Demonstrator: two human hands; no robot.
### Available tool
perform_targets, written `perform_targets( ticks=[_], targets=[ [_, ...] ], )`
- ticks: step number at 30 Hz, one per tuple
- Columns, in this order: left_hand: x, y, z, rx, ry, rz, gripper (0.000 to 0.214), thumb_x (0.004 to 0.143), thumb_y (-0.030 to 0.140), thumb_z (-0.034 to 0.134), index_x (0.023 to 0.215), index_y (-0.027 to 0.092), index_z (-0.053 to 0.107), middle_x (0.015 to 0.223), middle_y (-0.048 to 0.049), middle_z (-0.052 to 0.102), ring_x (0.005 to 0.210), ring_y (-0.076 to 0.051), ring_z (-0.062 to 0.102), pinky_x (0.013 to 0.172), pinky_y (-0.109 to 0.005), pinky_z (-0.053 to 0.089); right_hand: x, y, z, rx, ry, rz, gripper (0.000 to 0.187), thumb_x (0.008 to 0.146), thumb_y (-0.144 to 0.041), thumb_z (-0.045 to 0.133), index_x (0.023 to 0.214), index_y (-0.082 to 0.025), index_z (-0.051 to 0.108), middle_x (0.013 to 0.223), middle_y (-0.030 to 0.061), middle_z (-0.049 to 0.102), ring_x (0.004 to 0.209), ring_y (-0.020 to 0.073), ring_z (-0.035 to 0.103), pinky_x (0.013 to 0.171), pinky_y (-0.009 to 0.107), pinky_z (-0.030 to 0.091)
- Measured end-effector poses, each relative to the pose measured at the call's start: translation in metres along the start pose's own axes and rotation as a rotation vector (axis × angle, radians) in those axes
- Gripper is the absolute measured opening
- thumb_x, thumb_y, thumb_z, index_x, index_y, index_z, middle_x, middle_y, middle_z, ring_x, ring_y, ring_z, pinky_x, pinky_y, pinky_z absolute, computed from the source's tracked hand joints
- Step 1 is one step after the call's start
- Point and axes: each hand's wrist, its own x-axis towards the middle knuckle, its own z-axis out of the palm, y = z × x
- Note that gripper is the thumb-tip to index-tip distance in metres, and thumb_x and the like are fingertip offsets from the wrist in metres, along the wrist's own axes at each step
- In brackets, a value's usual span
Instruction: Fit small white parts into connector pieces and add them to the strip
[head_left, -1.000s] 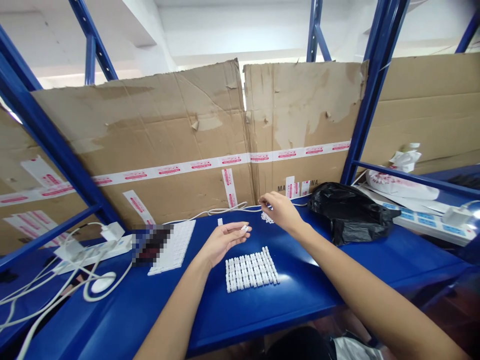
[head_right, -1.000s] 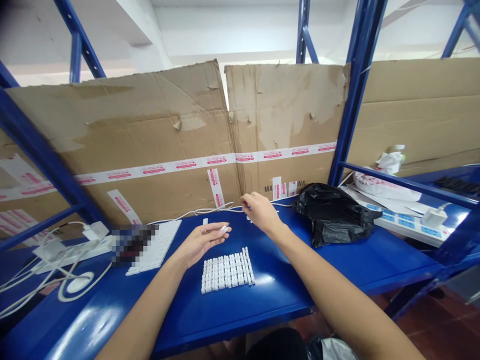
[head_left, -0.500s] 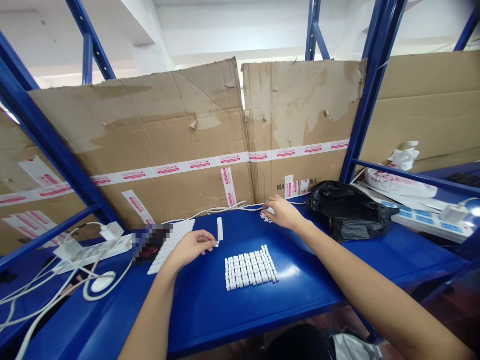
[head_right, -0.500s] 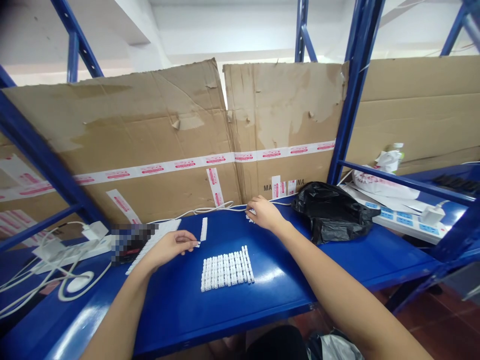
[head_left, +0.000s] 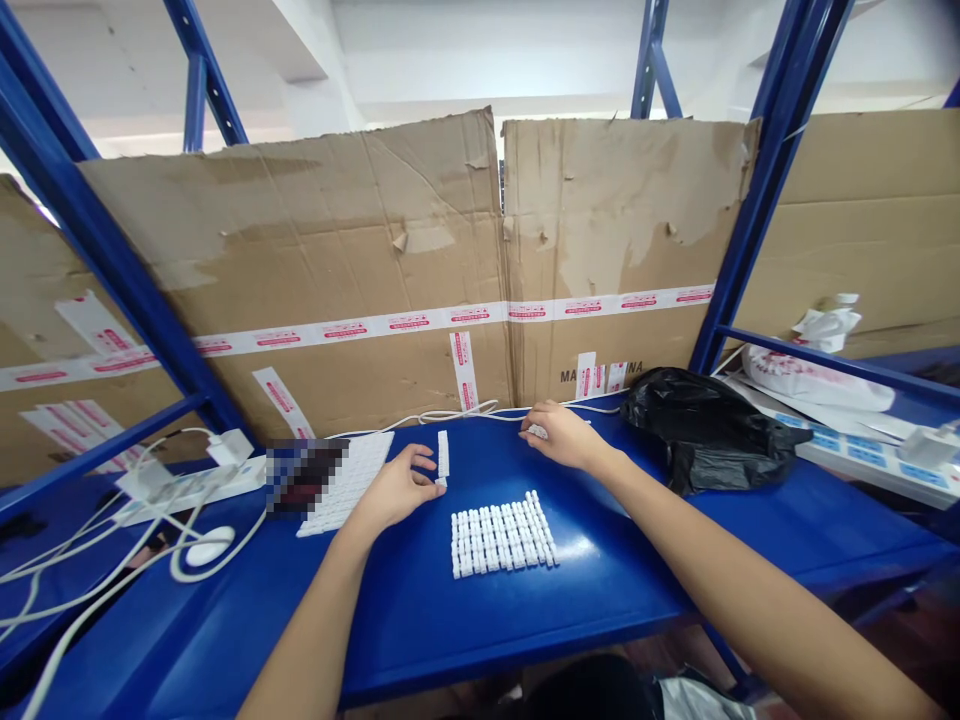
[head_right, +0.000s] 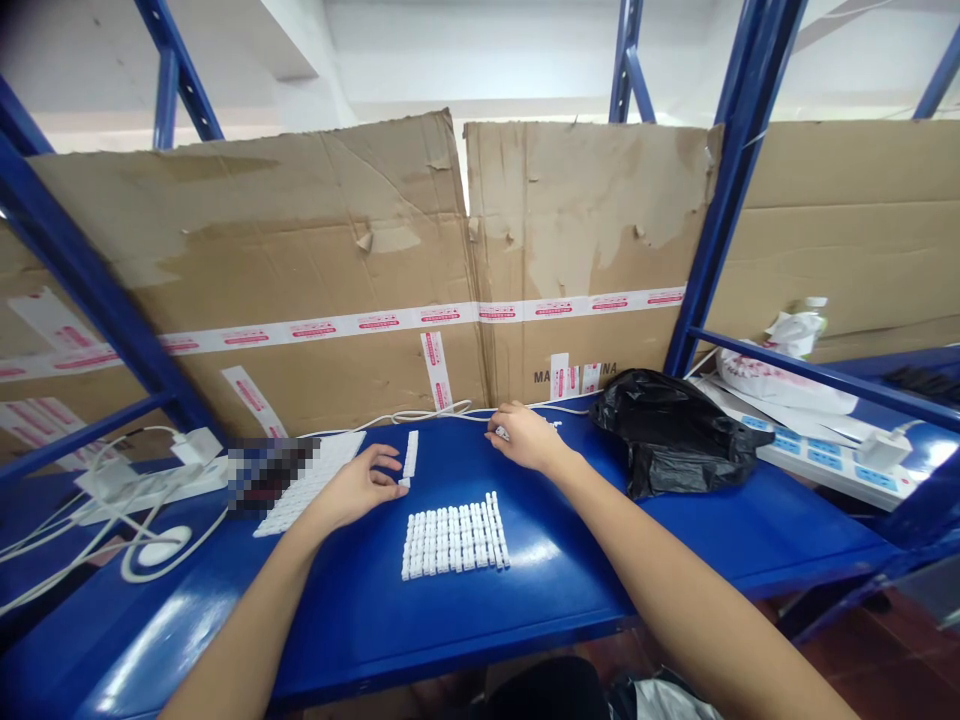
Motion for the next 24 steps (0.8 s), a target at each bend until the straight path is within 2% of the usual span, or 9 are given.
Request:
perform_targets(
  ticks=[4,7,10,14,19,24],
  targets=[
    [0.002,0.004,0.006,-0.017,0.047,0.024,0.065,0.064,0.026,0.083,0.121,0.019,0.052,0.125,-0.0157,0.066,0.078,-0.021,0.075,0.072,-0.036,0.059,0.002,-0.01,0.001,0.088,-0.036,-0.034,0.014,0.097,-0.027,0.063,0.096,-0.019,0.075,0.096,0.0089,0.074,0.098,0.0246,0.066,0.091,0.037,0.049],
    [0.003,0.004,0.008,-0.02,0.064,0.057,0.064,0.066,0.023,0.081,0.123,0.02,0.051,0.131,-0.0168,0.064,0.077,-0.021,0.075,0.071,-0.036,0.06,0.003,-0.014,-0.002,0.272,-0.097,-0.019,0.016,0.096,-0.03,0.065,0.097,-0.02,0.077,0.097,0.0064,0.076,0.091,0.021,0.069,0.085,0.033,0.05],
    [0.004,0.002,0.01,0.012,0.07,0.086,0.063,0.069,0.022,0.079,0.125,0.019,0.05,0.133,-0.0174,0.062,0.076,-0.02,0.075,0.07,-0.037,0.06,0.002,-0.011,-0.007,0.452,-0.254,0.016,0.021,0.093,-0.036,0.067,0.1,-0.02,0.078,0.095,0.0039,0.078,0.082,0.0178,0.07,0.075,0.029,0.051],
    [0.005,0.001,0.013,0.083,0.072,0.131,0.063,0.071,0.027,0.079,0.127,0.018,0.049,0.134,-0.0178,0.061,0.075,-0.019,0.074,0.072,-0.038,0.06,-0.001,-0.002,-0.011,0.532,-0.471,0.077,0.027,0.089,-0.042,0.071,0.098,-0.018,0.079,0.085,0.0031,0.077,0.072,0.016,0.067,0.065,0.026,0.048],
    [0.004,0.004,0.014,0.134,0.066,0.132,0.057,0.075,0.026,0.075,0.125,0.018,0.049,0.133,-0.0173,0.06,0.072,-0.017,0.073,0.072,-0.036,0.06,-0.005,0.003,-0.011,0.651,-0.643,0.146,0.04,0.079,-0.049,0.08,0.102,-0.016,0.078,0.084,0.0038,0.077,0.075,0.0165,0.069,0.067,0.025,0.05],
    [0.003,0.004,0.009,0.165,0.064,0.132,0.053,0.076,0.027,0.073,0.123,0.019,0.053,0.136,-0.0162,0.06,0.076,-0.019,0.074,0.07,-0.036,0.06,-0.006,0.004,-0.006,0.717,-0.692,0.099,0.046,0.072,-0.053,0.086,0.103,-0.019,0.079,0.085,0.003,0.077,0.077,0.0172,0.07,0.07,0.025,0.051]
  ],
)
